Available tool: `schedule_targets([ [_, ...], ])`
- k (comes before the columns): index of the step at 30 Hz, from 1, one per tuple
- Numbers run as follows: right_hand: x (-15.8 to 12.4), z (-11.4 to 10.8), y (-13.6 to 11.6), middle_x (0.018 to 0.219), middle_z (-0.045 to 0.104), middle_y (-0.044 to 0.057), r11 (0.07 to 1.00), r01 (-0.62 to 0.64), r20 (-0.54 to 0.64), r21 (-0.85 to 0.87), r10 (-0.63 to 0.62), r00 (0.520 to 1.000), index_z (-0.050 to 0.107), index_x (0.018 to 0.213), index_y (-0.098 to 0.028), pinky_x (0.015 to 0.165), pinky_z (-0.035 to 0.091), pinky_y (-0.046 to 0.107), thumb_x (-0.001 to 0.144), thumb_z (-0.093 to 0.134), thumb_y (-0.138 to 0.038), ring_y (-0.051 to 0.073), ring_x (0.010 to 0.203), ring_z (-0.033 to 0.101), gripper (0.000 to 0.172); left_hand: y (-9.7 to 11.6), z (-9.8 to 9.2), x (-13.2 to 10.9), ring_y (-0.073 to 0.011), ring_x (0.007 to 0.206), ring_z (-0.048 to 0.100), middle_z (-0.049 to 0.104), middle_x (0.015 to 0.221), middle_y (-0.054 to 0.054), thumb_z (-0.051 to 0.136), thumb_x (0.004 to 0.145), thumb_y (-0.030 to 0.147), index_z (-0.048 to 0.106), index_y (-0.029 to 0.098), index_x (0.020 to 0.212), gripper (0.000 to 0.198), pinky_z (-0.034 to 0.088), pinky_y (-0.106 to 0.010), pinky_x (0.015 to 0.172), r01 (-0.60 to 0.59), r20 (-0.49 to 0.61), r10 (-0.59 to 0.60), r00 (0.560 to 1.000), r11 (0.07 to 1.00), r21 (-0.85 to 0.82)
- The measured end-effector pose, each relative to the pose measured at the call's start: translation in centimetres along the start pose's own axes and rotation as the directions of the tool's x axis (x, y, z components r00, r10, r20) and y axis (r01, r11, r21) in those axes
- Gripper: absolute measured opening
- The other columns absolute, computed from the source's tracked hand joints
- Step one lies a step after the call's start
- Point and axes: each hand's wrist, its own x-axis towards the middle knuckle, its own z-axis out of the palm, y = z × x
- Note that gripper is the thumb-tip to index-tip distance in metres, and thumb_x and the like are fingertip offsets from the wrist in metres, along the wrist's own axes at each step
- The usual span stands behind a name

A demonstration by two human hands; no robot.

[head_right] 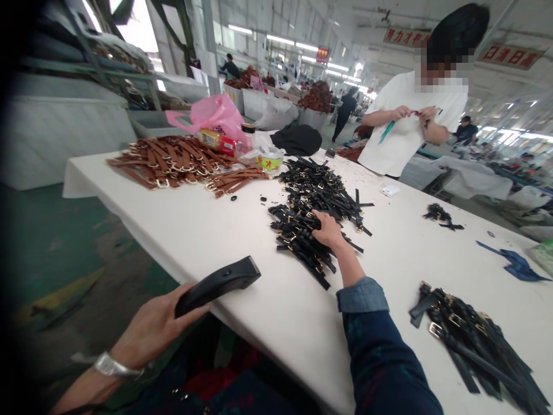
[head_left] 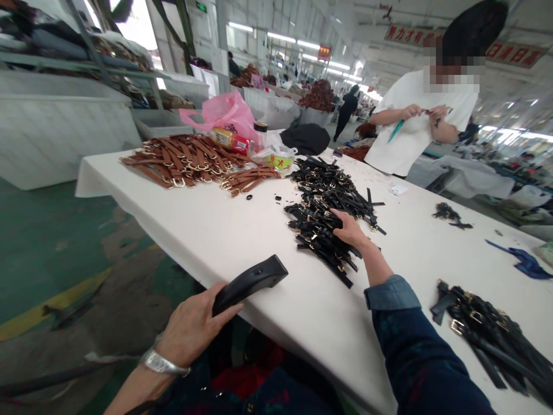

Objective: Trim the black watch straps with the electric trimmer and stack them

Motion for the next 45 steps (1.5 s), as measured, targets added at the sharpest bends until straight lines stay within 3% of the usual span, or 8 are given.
schedule_targets([
  [6,-5.6,1.3,-2.2,0.155,0.008,0.007,0.972,0.195,-0.024,-0.128,-0.2,0.979,0.021,0.145,-0.031,0.106,0.015,0.061,0.076,0.056,-0.052,0.035,0.14,0.008,0.081,0.2,0.4,-0.4,-0.022,0.077,0.064,0.069,0.082,-0.003,0.05,0.077,0.053,0.06,0.025,0.104,0.041,0.042,-0.028,0.069,0.011,-0.008,-0.011,1.0,1.0,0.004],
  [9,-7.4,3.3,-2.9,0.156,0.005,0.006,0.952,0.236,-0.012,-0.196,-0.243,0.97,0.016,0.146,-0.031,0.105,0.013,0.063,0.082,0.051,-0.05,0.032,0.141,0.002,0.076,0.5,0.5,-0.7,-0.0214,0.076,0.064,0.069,0.08,-0.002,0.051,0.076,0.052,0.061,0.024,0.102,0.039,0.042,-0.028,0.068,0.004,-0.012,-0.004,1.0,1.0,-0.003],
  [13,-7.0,4.5,-1.7,0.155,0.009,0.004,0.952,0.227,-0.028,-0.203,-0.238,0.971,0.017,0.146,-0.034,0.105,0.015,0.062,0.088,0.043,-0.044,0.029,0.142,0.004,0.064,0.7,0.4,-1.1,-0.0211,0.076,0.064,0.069,0.081,-0.001,0.05,0.075,0.054,0.062,0.025,0.102,0.041,0.042,-0.027,0.067,-0.014,-0.021,0.014,1.0,1.0,0.0],
  [21,-4.6,3.2,1.1,0.154,0.016,0.002,0.971,0.206,0.049,-0.121,-0.201,0.978,0.016,0.146,-0.034,0.104,0.018,0.061,0.084,0.049,-0.045,0.028,0.141,0.009,0.071,1.1,0.3,-3.1,-0.0209,0.075,0.062,0.067,0.079,-0.001,0.048,0.077,0.057,0.06,0.024,0.104,0.045,0.041,-0.028,0.066,-0.062,-0.009,0.062,0.998,0.998,0.002],
  [26,-5.3,3.3,-0.5,0.152,0.021,0.007,0.984,0.109,-0.089,-0.14,-0.122,0.989,0.026,0.143,-0.03,0.104,0.019,0.057,0.078,0.058,-0.04,0.03,0.138,0.016,0.074,1.6,0.7,-4.5,-0.02,0.074,0.061,0.066,0.079,-0.001,0.048,0.076,0.056,0.06,0.024,0.102,0.043,0.041,-0.028,0.066,-0.078,-0.008,0.078,0.997,0.997,-0.008],
  [30,-6.7,3.5,-2.3,0.141,0.039,0.01,0.985,0.086,-0.248,-0.147,-0.12,0.961,0.045,0.133,-0.024,0.101,0.026,0.043,0.084,0.051,-0.028,0.027,0.128,0.031,0.05,2.0,0.8,-5.6,-0.0194,0.071,0.061,0.066,0.076,-0.001,0.049,0.075,0.055,0.062,0.023,0.099,0.042,0.042,-0.028,0.066,-0.113,-0.024,0.112,0.993,0.993,-0.03],
  [36,-6.1,3.8,-3.9,0.106,0.059,0.01,0.984,0.097,-0.21,-0.149,-0.127,0.969,0.057,0.121,-0.026,0.084,0.036,0.035,0.086,0.044,-0.014,0.023,0.104,0.047,0.039,2.7,0.6,-6.7,-0.0196,0.068,0.061,0.067,0.073,-0.001,0.051,0.074,0.054,0.063,0.023,0.097,0.041,0.044,-0.029,0.065,-0.145,-0.039,0.143,0.989,0.987,-0.066],
  [45,-6.3,3.9,-3.8,0.111,0.059,0.008,0.97,0.224,-0.168,-0.094,-0.237,0.957,0.065,0.104,-0.02,0.085,0.038,0.031,0.088,0.043,-0.019,0.021,0.101,0.049,0.027,1.8,-0.4,-8.2,-0.0175,0.067,0.057,0.062,0.07,0.001,0.05,0.075,0.054,0.061,0.021,0.096,0.041,0.039,-0.026,0.06,-0.1,-0.097,0.099,0.99,0.995,-0.011],
])
